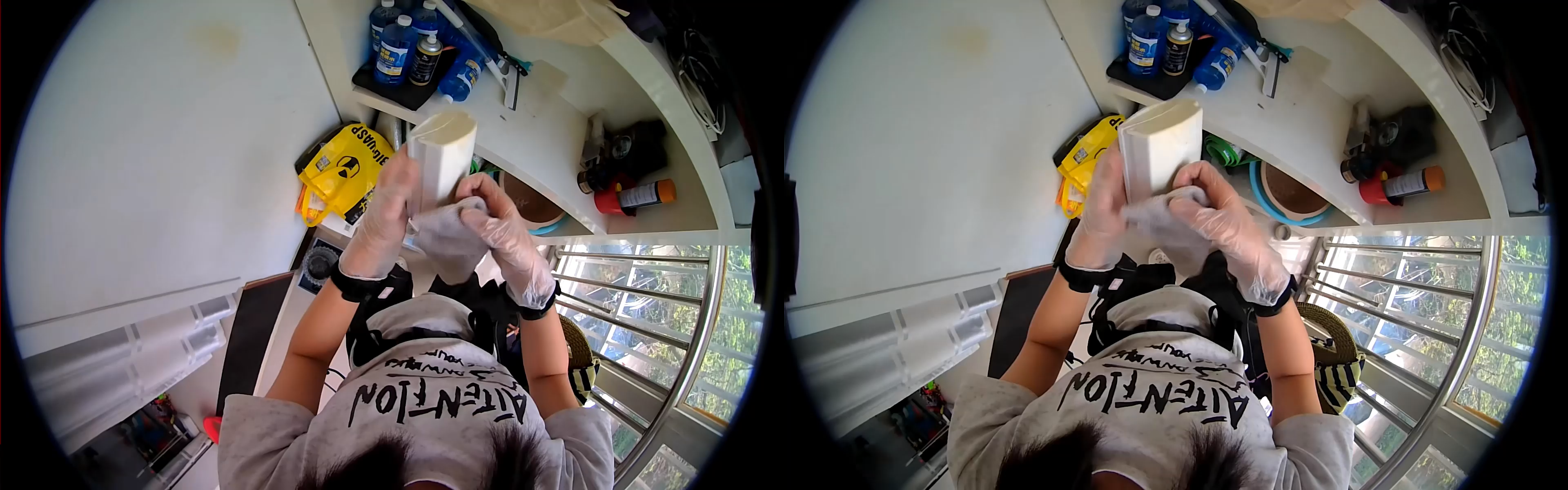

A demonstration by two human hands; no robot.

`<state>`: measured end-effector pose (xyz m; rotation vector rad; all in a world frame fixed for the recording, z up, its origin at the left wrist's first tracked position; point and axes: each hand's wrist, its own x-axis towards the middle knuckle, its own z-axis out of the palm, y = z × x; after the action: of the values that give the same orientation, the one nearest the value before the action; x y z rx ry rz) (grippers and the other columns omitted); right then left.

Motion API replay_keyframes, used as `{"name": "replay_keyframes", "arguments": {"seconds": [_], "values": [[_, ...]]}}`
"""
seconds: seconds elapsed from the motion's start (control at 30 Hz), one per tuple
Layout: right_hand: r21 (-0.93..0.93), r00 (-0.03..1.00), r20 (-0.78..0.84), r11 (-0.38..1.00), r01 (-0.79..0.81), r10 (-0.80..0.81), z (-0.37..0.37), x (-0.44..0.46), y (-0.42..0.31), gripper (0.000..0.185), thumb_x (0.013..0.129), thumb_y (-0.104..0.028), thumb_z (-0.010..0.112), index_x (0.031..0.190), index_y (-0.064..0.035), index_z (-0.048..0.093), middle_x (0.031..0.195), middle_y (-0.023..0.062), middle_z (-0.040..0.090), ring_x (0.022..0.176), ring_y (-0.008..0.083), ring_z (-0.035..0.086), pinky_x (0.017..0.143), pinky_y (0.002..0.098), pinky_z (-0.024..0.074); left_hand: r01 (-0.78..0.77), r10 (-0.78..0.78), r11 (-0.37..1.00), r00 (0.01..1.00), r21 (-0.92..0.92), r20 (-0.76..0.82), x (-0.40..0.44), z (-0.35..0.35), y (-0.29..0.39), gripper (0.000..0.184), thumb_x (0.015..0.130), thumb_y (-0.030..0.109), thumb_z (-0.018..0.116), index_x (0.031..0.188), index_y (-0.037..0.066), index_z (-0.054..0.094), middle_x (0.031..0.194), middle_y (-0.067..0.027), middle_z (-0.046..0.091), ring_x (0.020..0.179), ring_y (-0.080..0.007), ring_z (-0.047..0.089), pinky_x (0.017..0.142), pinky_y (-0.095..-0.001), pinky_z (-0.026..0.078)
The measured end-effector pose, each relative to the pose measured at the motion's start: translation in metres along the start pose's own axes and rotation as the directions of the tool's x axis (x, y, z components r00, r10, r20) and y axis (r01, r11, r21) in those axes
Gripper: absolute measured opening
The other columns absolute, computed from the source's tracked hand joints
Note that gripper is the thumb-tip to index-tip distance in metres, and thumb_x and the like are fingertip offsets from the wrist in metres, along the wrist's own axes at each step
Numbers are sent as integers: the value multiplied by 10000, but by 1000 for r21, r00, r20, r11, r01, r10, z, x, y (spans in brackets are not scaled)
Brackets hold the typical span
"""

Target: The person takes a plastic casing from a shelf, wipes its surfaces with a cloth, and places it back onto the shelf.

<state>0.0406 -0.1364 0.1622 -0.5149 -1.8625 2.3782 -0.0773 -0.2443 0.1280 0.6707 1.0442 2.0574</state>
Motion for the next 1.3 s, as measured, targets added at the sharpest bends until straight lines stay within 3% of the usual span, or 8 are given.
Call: {"name": "replay_keyframes", "arguments": {"seconds": [0.23, 0.33, 0.43, 0.5, 0.9, 1.0, 1.13, 1.3], "values": [[191, 984, -110, 974, -119, 142, -15, -4, 11, 201, 782, -182, 580, 932, -74, 502, 828, -2, 512, 801, 72, 473, 733, 180, 364, 136, -221, 962, 897, -238, -383, 2, -10, -12, 563, 862, 502, 319, 1135, 26, 443, 1073, -118, 529, 956, -216, 536, 789, -334, 448], [-33, 704, -605, 895, 445, -372, -7, -1, -11, 152, 834, -130, 508, 968, -61, 486, 846, 16, 519, 741, 84, 484, 651, 192, 396, 85, -275, 889, 885, -449, -377, -1, 0, -6, 594, 819, 540, 388, 1126, 36, 452, 1073, -97, 527, 940, -200, 539, 790, -325, 442], [-567, 727, -342, 748, 345, -595, 23, 12, -3, 182, 799, -50, 516, 978, -51, 480, 865, 56, 532, 725, 120, 511, 637, 243, 423, 30, -148, 956, 909, -292, -389, -7, 21, -1, 571, 826, 519, 388, 1115, 31, 455, 1051, -87, 529, 917, -194, 537, 792, -320, 433], [-816, 659, 145, 287, 501, -738, 37, 20, -6, 284, 713, -27, 556, 985, -36, 477, 929, 127, 506, 821, 282, 527, 719, 324, 428, -47, -116, 918, 918, -394, -380, -7, 30, -1, 518, 829, 468, 375, 1115, 44, 456, 1056, -82, 517, 961, -188, 502, 825, -315, 404], [-671, 642, -211, 587, 453, -737, 39, 25, -9, 306, 620, 3, 615, 910, -64, 544, 868, 109, 540, 750, 281, 543, 677, 350, 434, -78, -20, 981, 867, -176, -499, -14, 43, 20, 551, 755, 423, 396, 1111, 7, 459, 1053, -96, 508, 970, -203, 487, 829, -321, 385], [-750, 604, 194, 280, 599, -773, 45, 16, -7, 254, 645, -6, 617, 881, -63, 543, 814, 91, 537, 706, 263, 546, 630, 297, 435, -82, -29, 972, 889, -221, -458, -14, 40, 29, 520, 752, 393, 408, 1093, 5, 471, 1024, -93, 521, 939, -184, 499, 805, -313, 396], [-625, 718, -173, 638, 449, -675, 41, 22, -24, 314, 549, -31, 638, 835, -106, 530, 798, 53, 529, 674, 230, 545, 596, 306, 440, -99, -63, 953, 857, -285, -511, -19, 51, 30, 529, 737, 402, 415, 1066, -6, 485, 1005, -96, 541, 919, -195, 513, 799, -315, 404], [-649, 609, 177, 373, 663, -773, 44, 16, -26, 284, 574, 9, 579, 839, -76, 524, 784, 52, 540, 687, 243, 547, 608, 314, 444, -64, -59, 972, 864, -225, -500, -29, 45, 33, 567, 729, 427, 409, 1093, -3, 470, 1039, -104, 530, 956, -208, 504, 818, -328, 398]]}}
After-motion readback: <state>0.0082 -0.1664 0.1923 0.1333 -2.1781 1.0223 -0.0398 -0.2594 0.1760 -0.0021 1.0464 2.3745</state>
